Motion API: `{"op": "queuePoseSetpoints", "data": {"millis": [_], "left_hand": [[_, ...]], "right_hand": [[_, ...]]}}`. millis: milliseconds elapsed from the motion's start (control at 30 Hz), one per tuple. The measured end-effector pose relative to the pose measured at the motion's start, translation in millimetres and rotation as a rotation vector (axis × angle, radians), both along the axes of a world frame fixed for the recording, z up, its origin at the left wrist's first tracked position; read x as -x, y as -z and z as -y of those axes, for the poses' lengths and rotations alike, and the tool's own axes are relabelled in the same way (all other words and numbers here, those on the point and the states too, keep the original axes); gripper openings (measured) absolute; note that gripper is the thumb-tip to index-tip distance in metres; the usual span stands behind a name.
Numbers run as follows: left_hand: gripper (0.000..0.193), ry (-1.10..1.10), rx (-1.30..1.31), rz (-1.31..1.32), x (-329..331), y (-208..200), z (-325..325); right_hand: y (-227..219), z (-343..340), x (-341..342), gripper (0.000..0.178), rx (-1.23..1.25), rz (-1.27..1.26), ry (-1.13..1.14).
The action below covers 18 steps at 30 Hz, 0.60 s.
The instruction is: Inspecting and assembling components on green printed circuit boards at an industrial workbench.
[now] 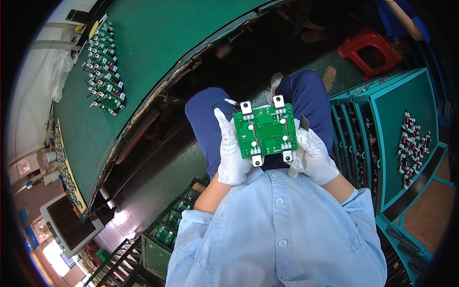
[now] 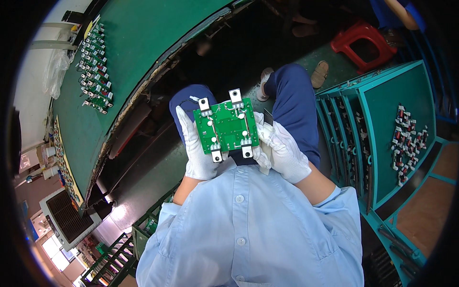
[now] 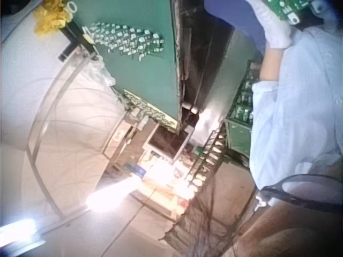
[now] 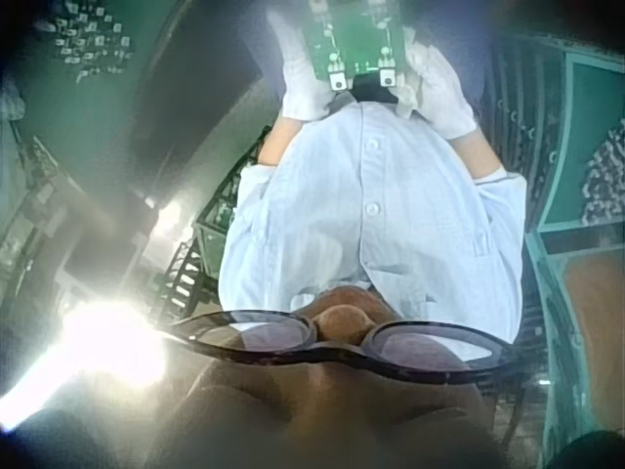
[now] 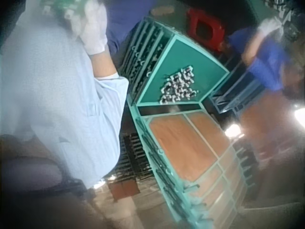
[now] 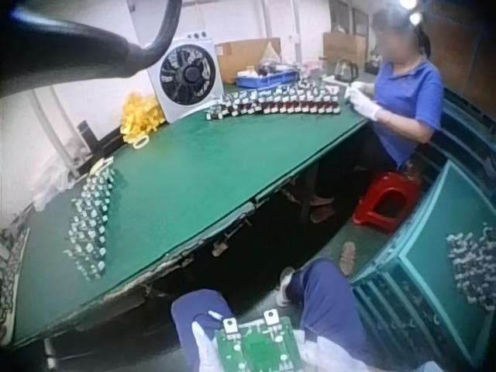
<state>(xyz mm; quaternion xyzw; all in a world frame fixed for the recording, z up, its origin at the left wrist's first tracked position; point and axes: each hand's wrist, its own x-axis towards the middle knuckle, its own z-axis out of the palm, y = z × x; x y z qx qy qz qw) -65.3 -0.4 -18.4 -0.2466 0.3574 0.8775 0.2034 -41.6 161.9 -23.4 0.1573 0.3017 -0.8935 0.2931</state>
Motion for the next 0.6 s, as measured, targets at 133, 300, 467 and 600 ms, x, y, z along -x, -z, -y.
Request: {"op": "queuePoseSetpoints", "data": {"millis": [133, 300, 467, 600], "left_hand": [[0.075, 0.091, 0.121, 0.032, 0.7, -3.6, -1.0], [0.068, 0.023, 0.364, -0.229, -8.3, 13.8, 7.4], [0.050, -0.303, 0.549, -0.447, -5.1, 35.5, 15.8], [0.062, -0.363, 0.619, -0.270, -2.4, 27.1, 0.0]], "right_hand": [[-6.5, 3.9, 0.4, 0.038, -0.085, 0.076, 0.043], [21.6, -1.7, 1.7, 0.037, -0.355, -0.232, 0.008], [3.4, 14.2, -6.9, 0.027, -0.671, -0.528, 0.014], [-10.5, 23.9, 1.7, 0.033, -0.931, -0.960, -0.122]]}}
